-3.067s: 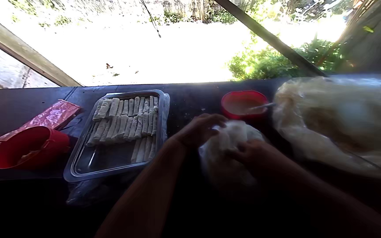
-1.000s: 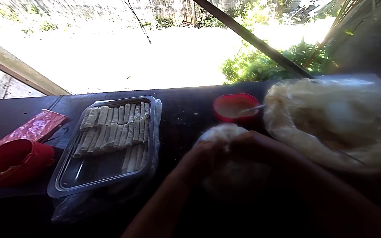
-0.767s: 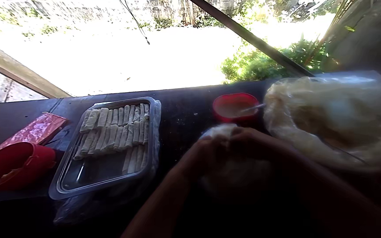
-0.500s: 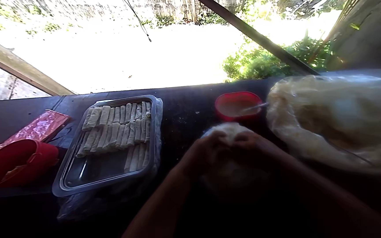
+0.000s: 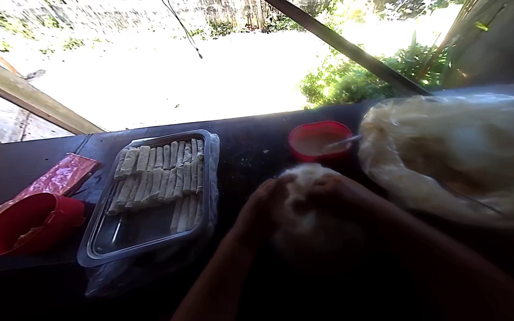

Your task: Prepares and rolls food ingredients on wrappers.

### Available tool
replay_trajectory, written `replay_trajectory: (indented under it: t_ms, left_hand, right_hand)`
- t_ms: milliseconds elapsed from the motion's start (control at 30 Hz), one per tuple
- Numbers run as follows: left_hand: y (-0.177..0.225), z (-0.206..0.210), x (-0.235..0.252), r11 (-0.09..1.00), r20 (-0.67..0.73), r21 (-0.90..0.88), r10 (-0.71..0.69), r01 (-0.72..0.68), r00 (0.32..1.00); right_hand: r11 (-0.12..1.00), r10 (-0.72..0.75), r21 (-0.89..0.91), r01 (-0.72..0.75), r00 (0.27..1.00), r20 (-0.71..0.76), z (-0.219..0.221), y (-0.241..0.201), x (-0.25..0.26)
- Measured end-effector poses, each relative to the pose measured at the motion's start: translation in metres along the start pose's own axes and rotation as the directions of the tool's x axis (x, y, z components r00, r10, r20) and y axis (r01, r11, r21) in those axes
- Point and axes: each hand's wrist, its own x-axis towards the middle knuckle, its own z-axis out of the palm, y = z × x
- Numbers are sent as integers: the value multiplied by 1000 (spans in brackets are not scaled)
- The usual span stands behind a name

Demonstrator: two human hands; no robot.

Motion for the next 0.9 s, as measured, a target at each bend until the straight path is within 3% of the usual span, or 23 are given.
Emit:
replay_trajectory:
  t_ms: [200,367,467,600,667,900]
  left_hand:
    - [20,8,-4,983,44,186,-5,-3,999]
    - [20,20,-1,987,21,153,-42,38,999]
    - [14,19,-1,993,27,111,-40,37,999]
    - [6,19,-2,997,38,58,-47,45,998]
    - [1,20,-3,999,28,37,-39,38,999]
    - [-1,22,-7,1000,-47,-16,-9,8,999]
  right_hand:
    - [991,78,96,-97,981,179,-13,3,13]
    - [979,138,117,-169,962,234,-15,4,17]
    - [983,143,94,-157,979,145,-10,2,11]
    - [1000,-7,-11,6,992,-124,7,3,-2]
    - [995,-79,-69,67,979,-188,14,5,-5]
    - [999,-41,-11,40,990,-132,11,7,-2]
